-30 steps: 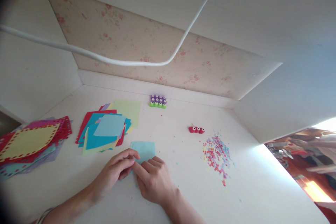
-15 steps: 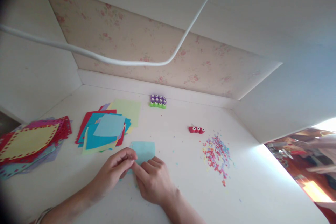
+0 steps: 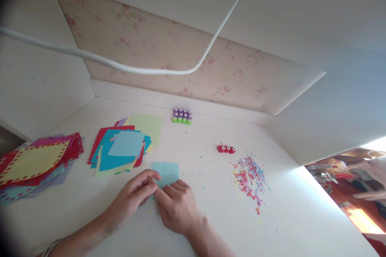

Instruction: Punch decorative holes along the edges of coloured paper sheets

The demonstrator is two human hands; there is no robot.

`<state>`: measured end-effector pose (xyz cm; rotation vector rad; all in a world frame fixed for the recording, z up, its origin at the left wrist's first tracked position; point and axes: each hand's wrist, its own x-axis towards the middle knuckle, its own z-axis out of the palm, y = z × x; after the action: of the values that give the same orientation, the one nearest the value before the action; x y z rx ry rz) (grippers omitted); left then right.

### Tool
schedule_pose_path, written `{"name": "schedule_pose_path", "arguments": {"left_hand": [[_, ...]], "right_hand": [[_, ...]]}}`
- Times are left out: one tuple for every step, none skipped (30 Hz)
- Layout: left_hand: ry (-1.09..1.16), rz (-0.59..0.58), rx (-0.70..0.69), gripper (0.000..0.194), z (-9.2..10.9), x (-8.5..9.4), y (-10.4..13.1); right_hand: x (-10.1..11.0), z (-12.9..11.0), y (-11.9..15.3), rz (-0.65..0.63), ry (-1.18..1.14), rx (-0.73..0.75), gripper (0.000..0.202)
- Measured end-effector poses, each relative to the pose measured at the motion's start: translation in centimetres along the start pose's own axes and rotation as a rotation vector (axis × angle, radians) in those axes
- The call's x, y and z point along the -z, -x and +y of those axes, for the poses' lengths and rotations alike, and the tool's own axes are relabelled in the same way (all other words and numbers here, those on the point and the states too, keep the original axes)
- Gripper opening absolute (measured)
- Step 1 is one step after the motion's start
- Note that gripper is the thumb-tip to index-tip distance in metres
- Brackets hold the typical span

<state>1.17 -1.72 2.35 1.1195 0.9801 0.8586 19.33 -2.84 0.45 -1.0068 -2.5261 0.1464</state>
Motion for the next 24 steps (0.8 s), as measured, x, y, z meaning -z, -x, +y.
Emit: {"name": "schedule_pose_path", "arguments": {"left_hand": [[0.009,0.003,0.005,0.023,-0.1,-0.1,0.1],[0.025,0.007,0.015,0.022,-0.1,-0.1,0.1],[0.044,0.011,0.028,0.022,-0.2,-0.2,0.1],[0.063,0.019,0.041,0.021,-0.2,-0.2,0.2],[0.080,0.031,0.055,0.021,-0.2,-0.3,0.2],[0.094,0.047,0.069,0.020,-0.2,-0.4,0.1],[0.105,0.063,0.083,0.020,-0.2,-0.4,0.1],[0.110,0.078,0.097,0.020,-0.2,-0.5,0.1],[0.111,0.091,0.108,0.020,-0.2,-0.5,0.0],[0.107,0.102,0.112,0.020,-0.1,-0.5,-0.1],[0.100,0.110,0.109,0.021,-0.1,-0.5,-0.1],[0.089,0.119,0.097,0.022,-0.1,-0.4,-0.2],[0.071,0.131,0.078,0.022,-0.1,-0.3,-0.3],[0.043,0.146,0.053,0.023,-0.1,-0.2,-0.4],[-0.001,0.165,0.022,0.023,-0.1,0.0,-0.4],[-0.066,0.183,-0.012,0.023,-0.1,0.2,-0.4],[-0.150,0.199,-0.050,0.023,-0.2,0.4,-0.4],[-0.247,0.208,-0.092,0.023,-0.2,0.5,-0.4],[-0.351,0.207,-0.140,0.024,-0.2,0.6,-0.3],[-0.456,0.199,-0.198,0.024,-0.3,0.6,-0.2],[-0.556,0.187,-0.264,0.023,-0.4,0.7,-0.1],[-0.649,0.174,-0.334,0.022,-0.5,0.7,0.0],[-0.735,0.161,-0.402,0.021,-0.6,0.7,0.1],[-0.814,0.147,-0.458,0.021,-0.7,0.6,0.1]], "right_hand": [[0.0,0.0,0.0,-0.005,0.000,0.001,0.025],[0.1,0.0,0.0,-0.012,-0.001,0.002,0.026],[0.1,0.0,-0.1,-0.020,-0.003,0.002,0.028],[0.2,-0.1,-0.1,-0.025,-0.006,0.000,0.030],[0.2,-0.1,-0.1,-0.027,-0.010,-0.001,0.033],[0.2,-0.1,-0.2,-0.028,-0.016,-0.003,0.035],[0.3,-0.1,-0.2,-0.027,-0.023,-0.005,0.036],[0.3,-0.1,-0.3,-0.029,-0.033,-0.009,0.038],[0.4,-0.1,-0.3,-0.031,-0.048,-0.013,0.039],[0.4,-0.2,-0.3,-0.035,-0.069,-0.018,0.040],[0.4,-0.2,-0.3,-0.039,-0.095,-0.022,0.041],[0.5,-0.2,-0.2,-0.032,-0.123,-0.028,0.041],[0.5,-0.1,-0.2,-0.006,-0.154,-0.042,0.041],[0.6,0.1,-0.1,0.038,-0.187,-0.067,0.041],[0.6,0.4,-0.2,0.093,-0.223,-0.106,0.040],[0.8,0.8,-0.3,0.150,-0.262,-0.157,0.039],[0.9,1.5,-0.6,0.200,-0.299,-0.217,0.035],[1.1,2.4,-1.0,0.234,-0.331,-0.279,0.031],[1.2,3.5,-1.6,0.249,-0.351,-0.338,0.026],[1.4,4.8,-2.2,0.252,-0.349,-0.394,0.022],[1.6,6.2,-3.0,0.256,-0.326,-0.445,0.021],[1.7,7.8,-3.8,0.252,-0.286,-0.495,0.021],[1.8,9.4,-4.7,0.242,-0.221,-0.538,0.022],[1.9,11.0,-5.5,0.237,-0.184,-0.557,0.024]]}}
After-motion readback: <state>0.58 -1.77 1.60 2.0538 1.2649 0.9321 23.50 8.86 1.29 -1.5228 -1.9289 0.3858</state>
